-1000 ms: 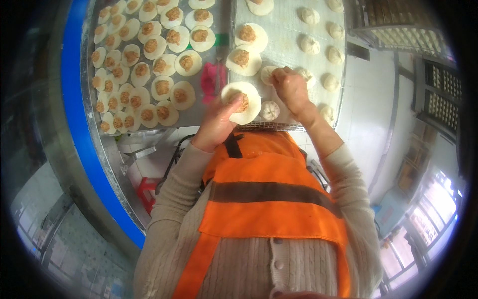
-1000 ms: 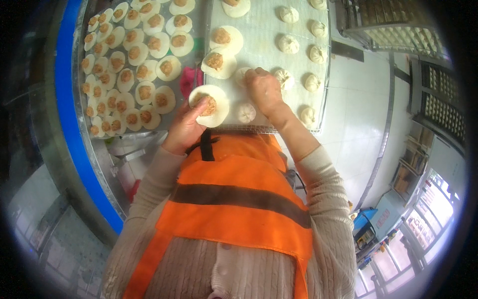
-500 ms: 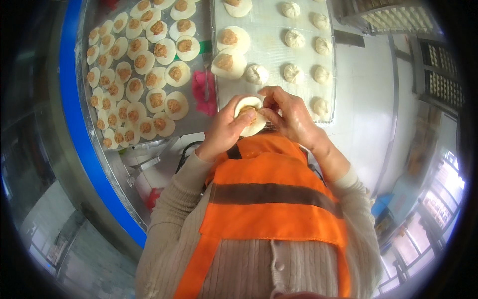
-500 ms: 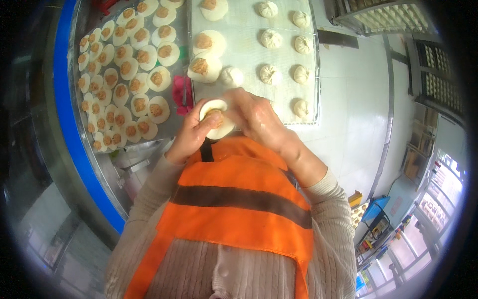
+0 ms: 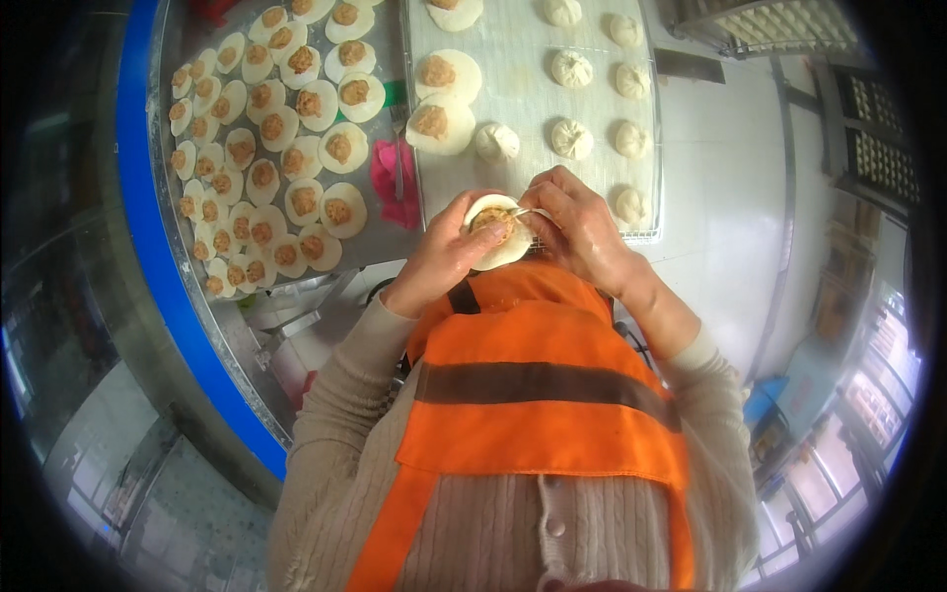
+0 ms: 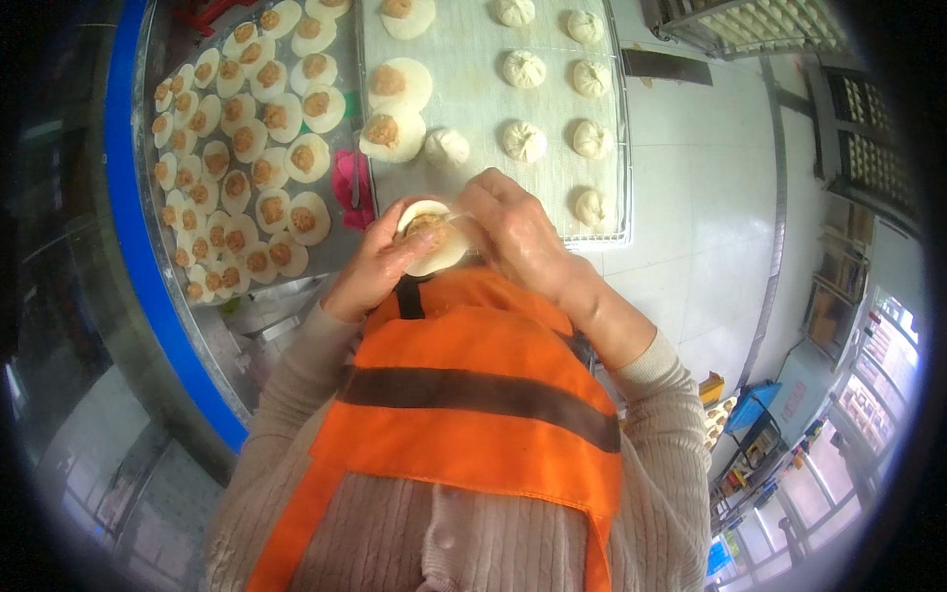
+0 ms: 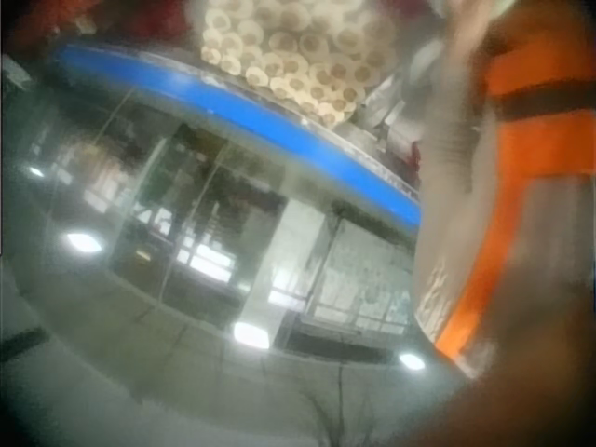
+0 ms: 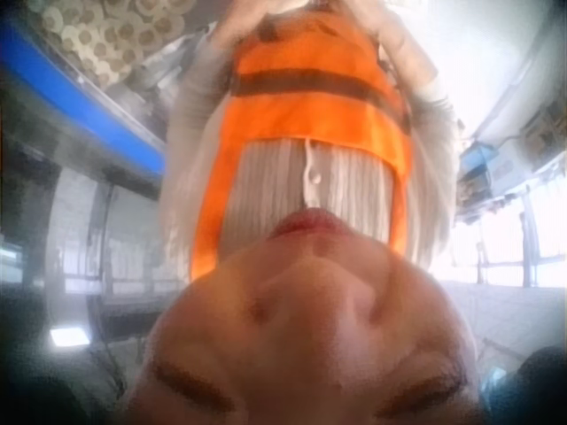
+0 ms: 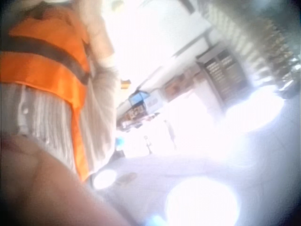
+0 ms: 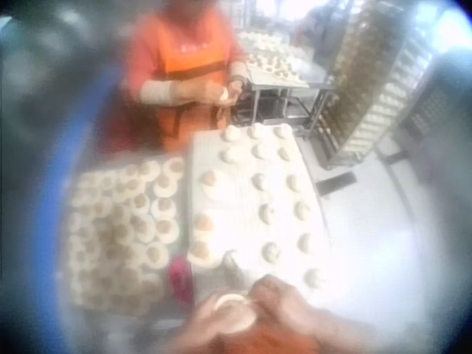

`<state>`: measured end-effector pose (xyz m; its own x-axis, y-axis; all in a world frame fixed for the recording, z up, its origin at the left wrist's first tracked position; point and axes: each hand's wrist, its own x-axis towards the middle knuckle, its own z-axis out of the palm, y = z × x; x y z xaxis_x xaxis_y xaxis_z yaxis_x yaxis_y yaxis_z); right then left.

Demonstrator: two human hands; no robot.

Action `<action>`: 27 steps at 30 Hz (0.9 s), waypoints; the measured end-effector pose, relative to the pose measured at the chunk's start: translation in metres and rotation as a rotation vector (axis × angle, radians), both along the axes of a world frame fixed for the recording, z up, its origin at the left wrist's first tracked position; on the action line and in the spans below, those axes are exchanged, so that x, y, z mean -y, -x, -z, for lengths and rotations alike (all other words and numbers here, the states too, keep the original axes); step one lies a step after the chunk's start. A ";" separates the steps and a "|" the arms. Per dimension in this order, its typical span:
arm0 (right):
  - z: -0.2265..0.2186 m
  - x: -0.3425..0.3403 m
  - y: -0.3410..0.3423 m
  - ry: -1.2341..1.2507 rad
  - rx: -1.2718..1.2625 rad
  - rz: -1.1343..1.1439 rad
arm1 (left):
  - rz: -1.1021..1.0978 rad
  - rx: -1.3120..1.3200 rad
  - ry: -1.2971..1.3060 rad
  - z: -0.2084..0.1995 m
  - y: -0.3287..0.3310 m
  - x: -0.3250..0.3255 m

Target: The person repeatedly picks up round dough discs, places a portion of filling in the center, and pleats the edges to seal the buns. The finished buns are placed on a metal tray. The process is repeated continuously throughout the clip.

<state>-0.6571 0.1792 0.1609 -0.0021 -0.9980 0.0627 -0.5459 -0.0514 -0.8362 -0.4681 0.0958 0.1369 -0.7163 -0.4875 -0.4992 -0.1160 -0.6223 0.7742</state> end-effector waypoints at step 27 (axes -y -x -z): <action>-0.004 0.022 -0.003 0.064 -0.026 -0.146 | 0.072 0.217 0.571 0.005 -0.005 0.006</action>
